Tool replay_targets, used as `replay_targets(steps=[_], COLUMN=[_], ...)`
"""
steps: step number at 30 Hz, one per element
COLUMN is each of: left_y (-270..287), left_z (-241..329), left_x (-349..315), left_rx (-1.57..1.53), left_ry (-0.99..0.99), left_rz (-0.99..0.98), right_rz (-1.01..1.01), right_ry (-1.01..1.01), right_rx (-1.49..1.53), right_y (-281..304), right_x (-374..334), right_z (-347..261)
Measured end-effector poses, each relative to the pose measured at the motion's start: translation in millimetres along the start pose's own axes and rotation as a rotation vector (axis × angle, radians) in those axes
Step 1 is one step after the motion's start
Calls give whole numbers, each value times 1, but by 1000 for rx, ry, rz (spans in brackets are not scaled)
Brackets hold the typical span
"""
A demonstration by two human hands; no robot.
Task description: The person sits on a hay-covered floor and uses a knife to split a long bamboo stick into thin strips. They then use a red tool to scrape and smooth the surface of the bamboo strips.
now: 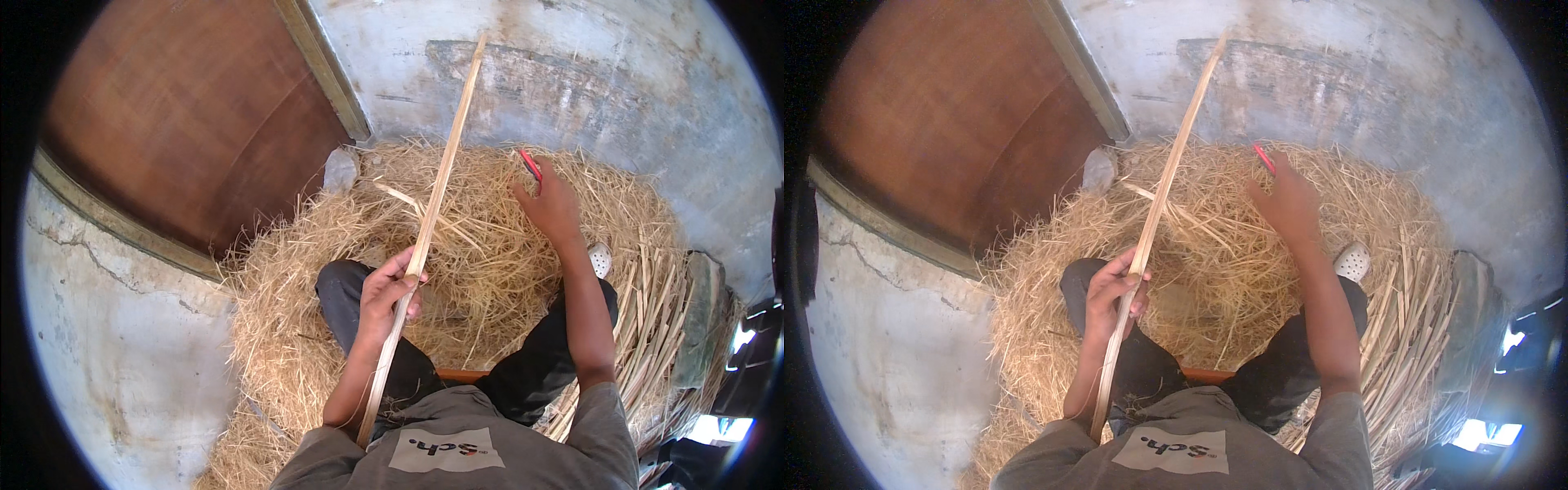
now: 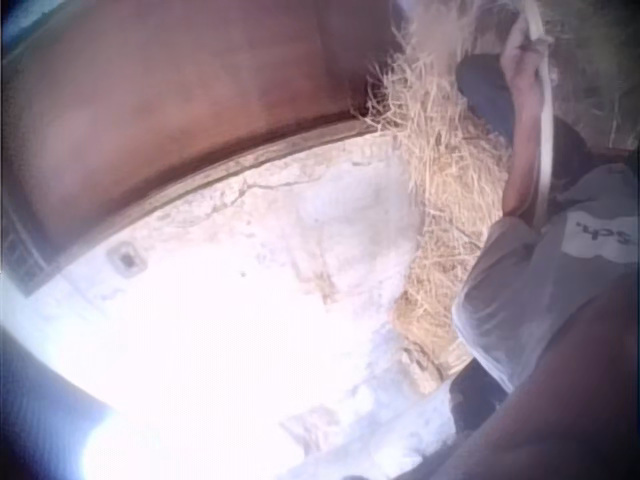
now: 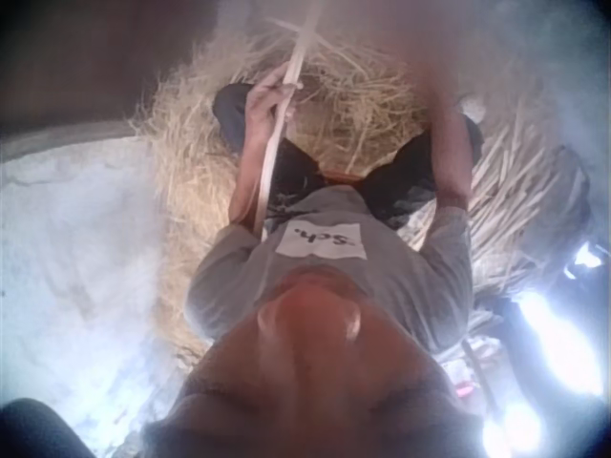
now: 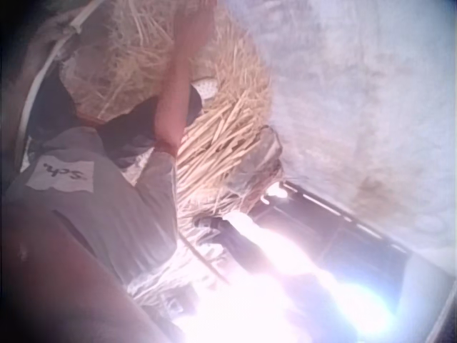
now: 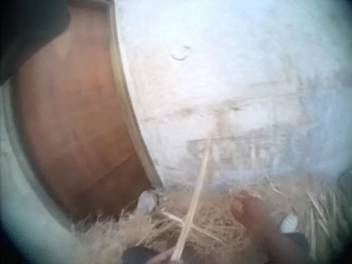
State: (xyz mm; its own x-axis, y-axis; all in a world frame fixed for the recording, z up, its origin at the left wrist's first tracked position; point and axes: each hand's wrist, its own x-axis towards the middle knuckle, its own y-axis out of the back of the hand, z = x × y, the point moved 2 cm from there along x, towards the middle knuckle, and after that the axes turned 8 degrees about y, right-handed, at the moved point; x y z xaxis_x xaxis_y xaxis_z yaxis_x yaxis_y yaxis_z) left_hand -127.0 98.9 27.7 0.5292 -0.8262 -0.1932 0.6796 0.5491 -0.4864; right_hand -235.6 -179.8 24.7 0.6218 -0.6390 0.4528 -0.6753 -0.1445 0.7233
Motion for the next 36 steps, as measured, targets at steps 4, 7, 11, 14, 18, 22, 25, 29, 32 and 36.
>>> replay_targets(steps=[4,7,11,14,18,22,25,29,32,36], left_y=[0,-2,-6,-10,-8,-5,-3,-1,1,-2], left_z=[-4,-5,-7,-10,-12,-13,-17,-22,-25,-25], left_x=[6,7,10,11,12,14,15,16,16,13], left_rx=[-38,1,82,155,268,311,359,383,388,409], left_ry=[3,-3,11,8,-16,-5,2,32,44,84], left_rz=[-39,-19,18,56,32,61,92,96,97,100], right_rz=[-104,-75,-168,-231,-184,-205,-320,-370,-374,-375], right_ry=[20,5,-83,-40,399,581,610,664,701,778], right_rx=[-278,133,681,823,669,691,612,567,570,522], right_y=[7,4,-11,-29,-31,-27,-25,-32,-35,-37], right_x=[0,-3,-21,-33,-43,-46,-46,-47,-49,-50], right_z=[31,8,-34,-49,-70,-75,-78,-70,-65,-64])
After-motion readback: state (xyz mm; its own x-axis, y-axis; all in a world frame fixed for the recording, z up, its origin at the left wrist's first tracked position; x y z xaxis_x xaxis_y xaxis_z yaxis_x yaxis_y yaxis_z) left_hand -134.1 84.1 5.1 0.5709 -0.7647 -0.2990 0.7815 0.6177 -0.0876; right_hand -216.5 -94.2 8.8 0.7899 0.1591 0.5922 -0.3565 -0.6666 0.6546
